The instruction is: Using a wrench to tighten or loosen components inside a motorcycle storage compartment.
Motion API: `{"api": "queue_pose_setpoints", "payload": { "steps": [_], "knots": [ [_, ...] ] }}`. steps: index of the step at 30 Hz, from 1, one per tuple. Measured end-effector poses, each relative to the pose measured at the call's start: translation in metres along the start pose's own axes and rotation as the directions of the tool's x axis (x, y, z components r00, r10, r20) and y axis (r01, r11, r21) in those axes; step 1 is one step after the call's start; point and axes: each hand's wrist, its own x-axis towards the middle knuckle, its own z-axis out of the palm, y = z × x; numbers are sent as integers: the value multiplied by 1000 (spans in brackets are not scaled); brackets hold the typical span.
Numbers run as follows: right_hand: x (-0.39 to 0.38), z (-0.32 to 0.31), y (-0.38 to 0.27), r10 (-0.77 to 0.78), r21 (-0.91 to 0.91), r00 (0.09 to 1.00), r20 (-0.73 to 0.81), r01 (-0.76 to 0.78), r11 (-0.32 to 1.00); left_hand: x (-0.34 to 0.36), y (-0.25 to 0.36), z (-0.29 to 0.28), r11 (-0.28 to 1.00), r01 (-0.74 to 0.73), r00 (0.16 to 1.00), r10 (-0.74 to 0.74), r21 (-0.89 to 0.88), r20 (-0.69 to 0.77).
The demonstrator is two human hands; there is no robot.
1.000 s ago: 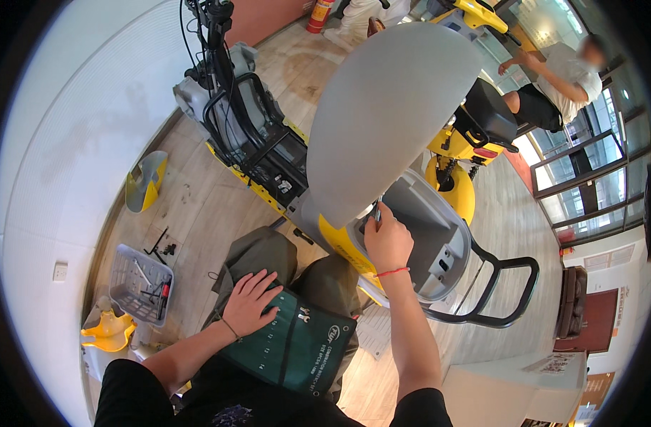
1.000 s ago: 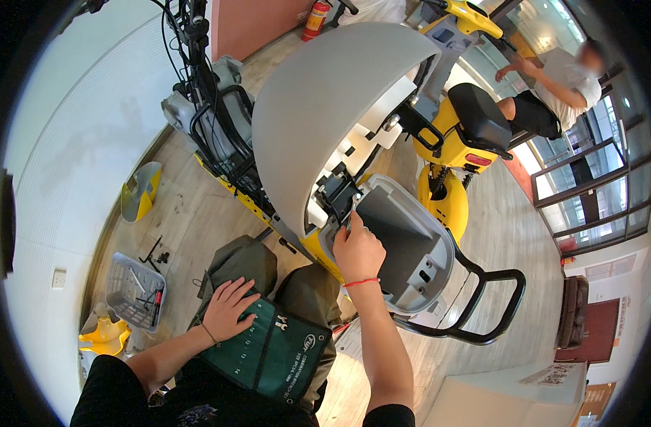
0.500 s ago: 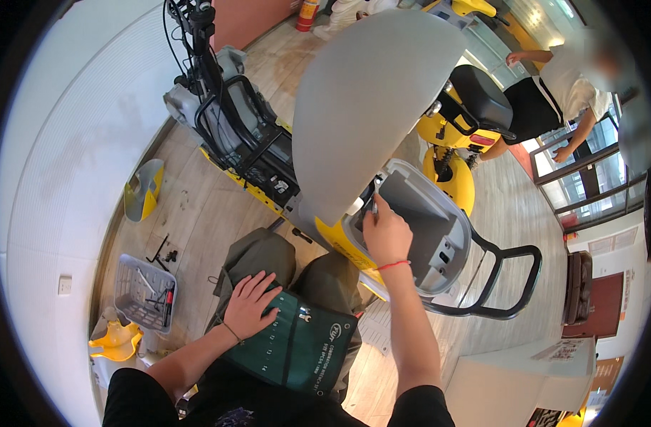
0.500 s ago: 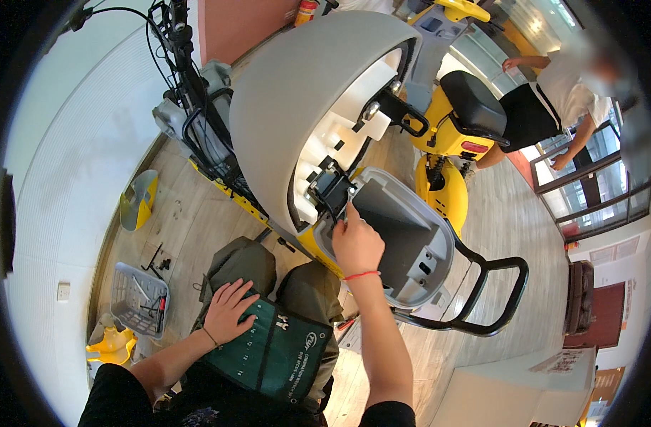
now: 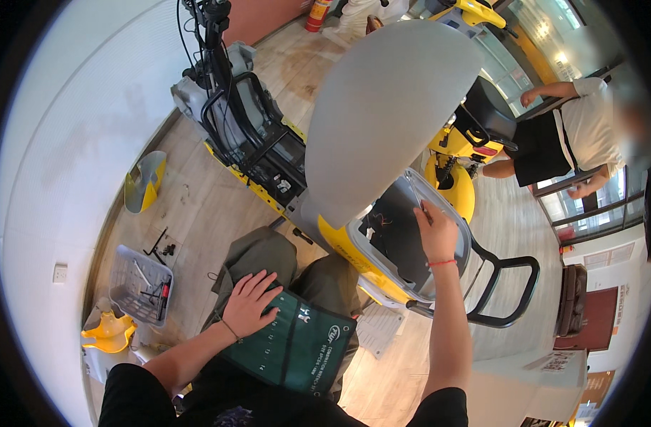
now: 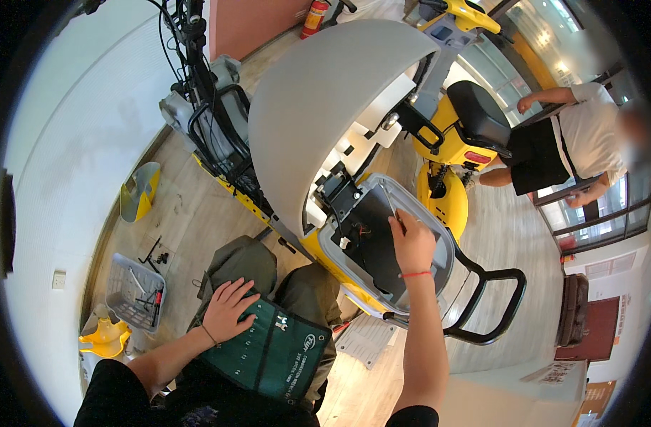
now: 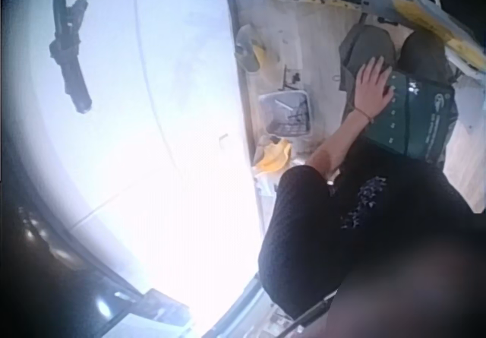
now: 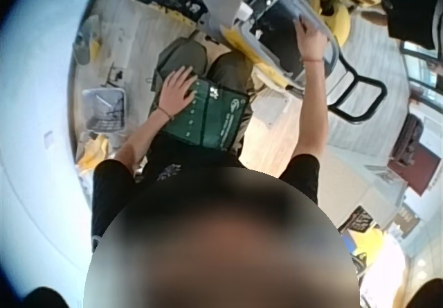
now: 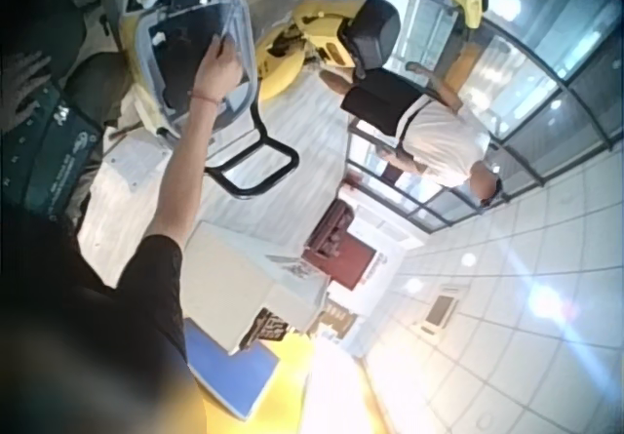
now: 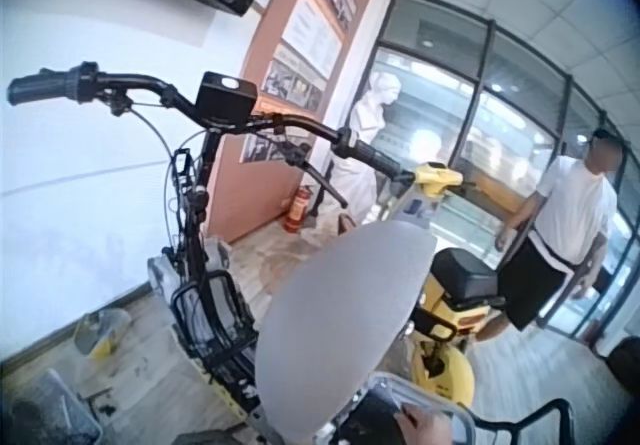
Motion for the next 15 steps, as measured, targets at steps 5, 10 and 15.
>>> {"api": "queue_pose_setpoints", "payload": {
  "steps": [5, 10, 15],
  "knots": [
    [-32, 1, -36, 138, 105, 981, 139, -153, 983, 1, -1, 0, 1000, -10, 1000, 10, -3, 5],
    [-38, 12, -61, 195, 119, 961, 196, -221, 968, 0, -1, 0, 1000, -10, 1000, 10, -6, 0],
    [-50, 29, -54, 154, 238, 984, 85, -171, 956, -5, 4, 1, 1000, -3, 1000, 3, -11, 10]
  ]
}}
